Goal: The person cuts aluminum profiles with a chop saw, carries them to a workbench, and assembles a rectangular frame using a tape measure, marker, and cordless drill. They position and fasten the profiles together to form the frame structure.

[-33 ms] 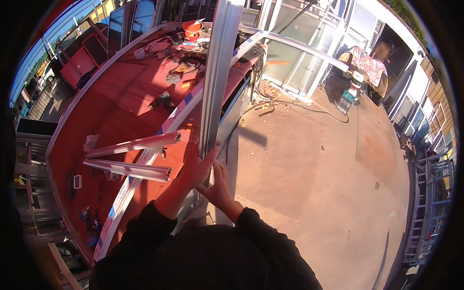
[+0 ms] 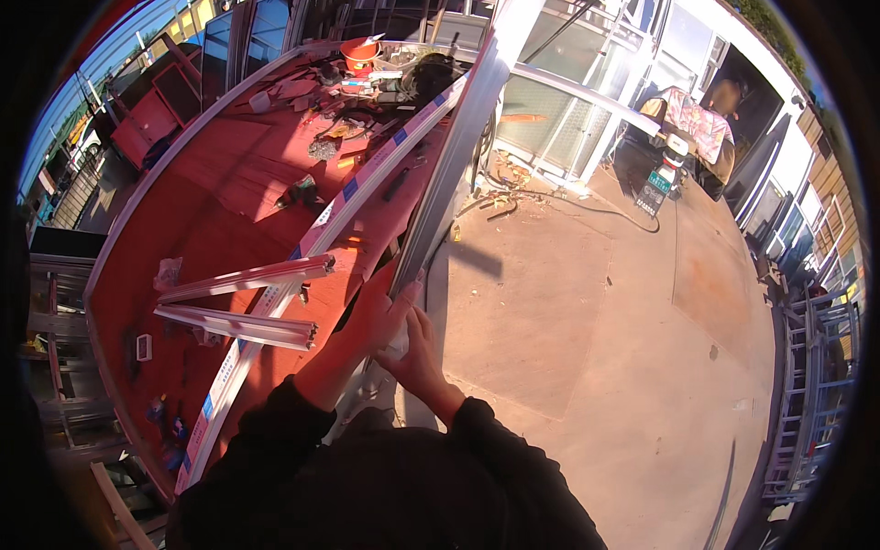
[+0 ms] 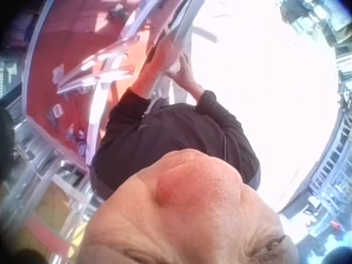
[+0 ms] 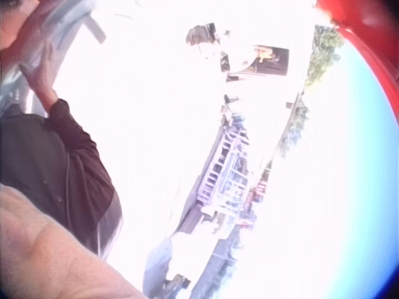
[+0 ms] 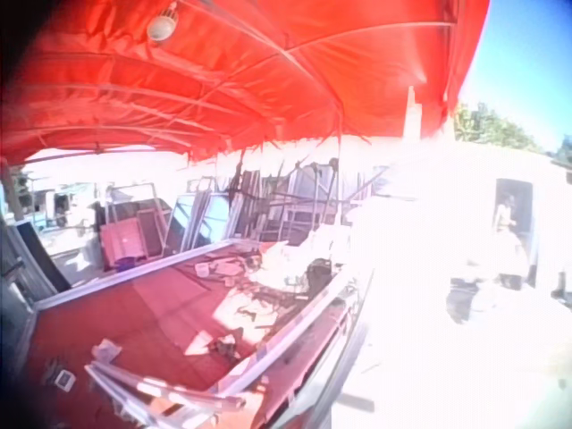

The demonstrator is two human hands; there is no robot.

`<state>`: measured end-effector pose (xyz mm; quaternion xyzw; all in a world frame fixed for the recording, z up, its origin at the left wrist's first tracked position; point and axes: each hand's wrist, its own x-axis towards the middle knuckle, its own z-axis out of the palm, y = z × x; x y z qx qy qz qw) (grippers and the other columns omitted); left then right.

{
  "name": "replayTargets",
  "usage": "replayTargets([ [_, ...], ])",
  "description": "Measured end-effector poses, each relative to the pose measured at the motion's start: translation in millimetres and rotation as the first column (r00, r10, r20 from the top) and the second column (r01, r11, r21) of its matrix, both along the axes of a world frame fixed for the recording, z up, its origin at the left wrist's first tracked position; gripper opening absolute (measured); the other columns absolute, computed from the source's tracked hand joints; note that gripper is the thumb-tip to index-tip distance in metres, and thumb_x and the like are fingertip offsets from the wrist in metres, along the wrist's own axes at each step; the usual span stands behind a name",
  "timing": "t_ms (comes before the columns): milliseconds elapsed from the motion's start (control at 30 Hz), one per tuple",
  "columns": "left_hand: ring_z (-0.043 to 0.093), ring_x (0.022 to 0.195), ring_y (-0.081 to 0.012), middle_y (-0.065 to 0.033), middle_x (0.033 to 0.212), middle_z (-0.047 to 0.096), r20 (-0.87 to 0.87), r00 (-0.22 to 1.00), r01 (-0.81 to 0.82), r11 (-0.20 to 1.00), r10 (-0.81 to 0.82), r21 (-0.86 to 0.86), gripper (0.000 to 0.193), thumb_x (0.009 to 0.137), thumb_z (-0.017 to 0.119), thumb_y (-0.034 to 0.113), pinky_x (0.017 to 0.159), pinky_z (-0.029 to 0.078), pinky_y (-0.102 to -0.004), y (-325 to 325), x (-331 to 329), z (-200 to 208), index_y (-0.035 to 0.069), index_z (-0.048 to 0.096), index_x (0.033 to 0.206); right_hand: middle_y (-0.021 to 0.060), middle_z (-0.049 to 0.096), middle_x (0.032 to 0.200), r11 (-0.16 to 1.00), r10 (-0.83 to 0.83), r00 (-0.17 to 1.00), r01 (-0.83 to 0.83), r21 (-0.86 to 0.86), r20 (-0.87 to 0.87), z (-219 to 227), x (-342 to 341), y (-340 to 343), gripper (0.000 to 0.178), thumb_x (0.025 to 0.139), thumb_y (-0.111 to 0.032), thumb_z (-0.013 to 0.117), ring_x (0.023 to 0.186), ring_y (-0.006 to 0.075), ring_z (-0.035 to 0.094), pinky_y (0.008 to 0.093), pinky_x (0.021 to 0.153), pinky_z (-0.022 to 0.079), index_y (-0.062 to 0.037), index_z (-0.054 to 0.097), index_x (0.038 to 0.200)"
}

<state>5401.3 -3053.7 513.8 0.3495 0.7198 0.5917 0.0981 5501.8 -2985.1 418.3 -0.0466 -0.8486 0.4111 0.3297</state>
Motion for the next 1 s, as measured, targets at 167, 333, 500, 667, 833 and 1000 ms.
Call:
replayTargets([
  [167, 0.062, 0.095, -0.0369, -0.0169, 0.102, 0.064, -0.545, 0.834, -0.008, 0.984, -0.093, -0.181, 0.048, 0.088, 0.067, 0.018, 0.085, 0.048, -0.0459, 119, -64, -39, 0.004, 0.054, 0.132, 0.0162, 0.066, 0.114, 0.994, -0.006, 1.0, 0.008, -0.108, 0.017, -15, 4, 113, 0.034, 0.076, -0.002, 0.075, 0.107, 0.0329, 0.064, 0.0387, 0.088, 0.053, -0.0013, 0.069, 0.109],
  [333, 0.066, 0.089, -0.0344, -0.0161, 0.092, 0.067, -0.668, 0.657, 0.122, 0.924, -0.349, -0.362, 0.032, 0.089, 0.062, 0.018, 0.084, 0.05, -0.0442, 223, -135, -92, 0.002, 0.063, 0.117, 0.0127, 0.068, 0.101, 0.953, -0.257, 0.965, 0.261, 0.154, -0.043, 6, -23, 240, 0.025, 0.072, 0.005, 0.071, 0.1, 0.0323, 0.065, 0.0399, 0.087, 0.053, -0.0028, 0.07, 0.095],
  [500, 0.067, 0.086, -0.0337, -0.0141, 0.087, 0.067, -0.522, 0.473, 0.354, 0.695, -0.71, -0.626, 0.023, 0.085, 0.06, 0.016, 0.084, 0.05, -0.0454, 306, -208, -93, 0.004, 0.065, 0.104, 0.0156, 0.066, 0.116, 0.826, -0.446, 0.829, 0.235, 0.513, 0.338, 52, -63, 360, 0.053, 0.073, -0.019, 0.081, 0.115, 0.0369, 0.059, 0.0457, 0.099, 0.046, -0.0021, 0.063, 0.119],
  [667, 0.064, 0.098, -0.0303, -0.0125, 0.093, 0.067, -0.416, 0.312, 0.503, 0.52, -0.854, -0.69, 0.021, 0.083, 0.061, 0.015, 0.092, 0.046, -0.042, 377, -267, -73, 0.009, 0.064, 0.103, 0.0203, 0.065, 0.122, 0.99, -0.115, 0.524, 0.133, 0.052, 0.844, 47, -88, 433, 0.069, 0.074, -0.035, 0.082, 0.115, 0.0385, 0.061, 0.0436, 0.096, 0.049, -0.0023, 0.058, 0.13],
  [833, 0.06, 0.113, -0.0277, -0.0087, 0.102, 0.067, -0.407, 0.266, 0.499, 0.486, -0.874, -0.717, 0.028, 0.083, 0.069, 0.024, 0.11, 0.036, -0.0473, 459, -324, -63, 0.011, 0.066, 0.108, 0.0196, 0.065, 0.118, 0.97, -0.138, 0.545, 0.243, 0.001, 0.827, 16, -131, 502, 0.069, 0.079, -0.04, 0.078, 0.104, 0.0356, 0.066, 0.0433, 0.089, 0.052, -0.0071, 0.056, 0.135],
  [1000, 0.033, 0.144, -0.0327, -0.0152, 0.148, 0.044, -0.58, 0.594, 0.326, 0.826, -0.557, -0.46, 0.075, 0.075, 0.083, 0.033, 0.121, 0.019, -0.0506, 567, -384, -63, 0.012, 0.051, 0.14, 0.0179, 0.064, 0.102, 0.931, -0.238, 0.574, 0.365, 0.015, 0.784, -15, -187, 618, 0.052, 0.087, -0.037, 0.07, 0.094, 0.0333, 0.067, 0.0412, 0.082, 0.053, -0.0047, 0.062, 0.127],
])
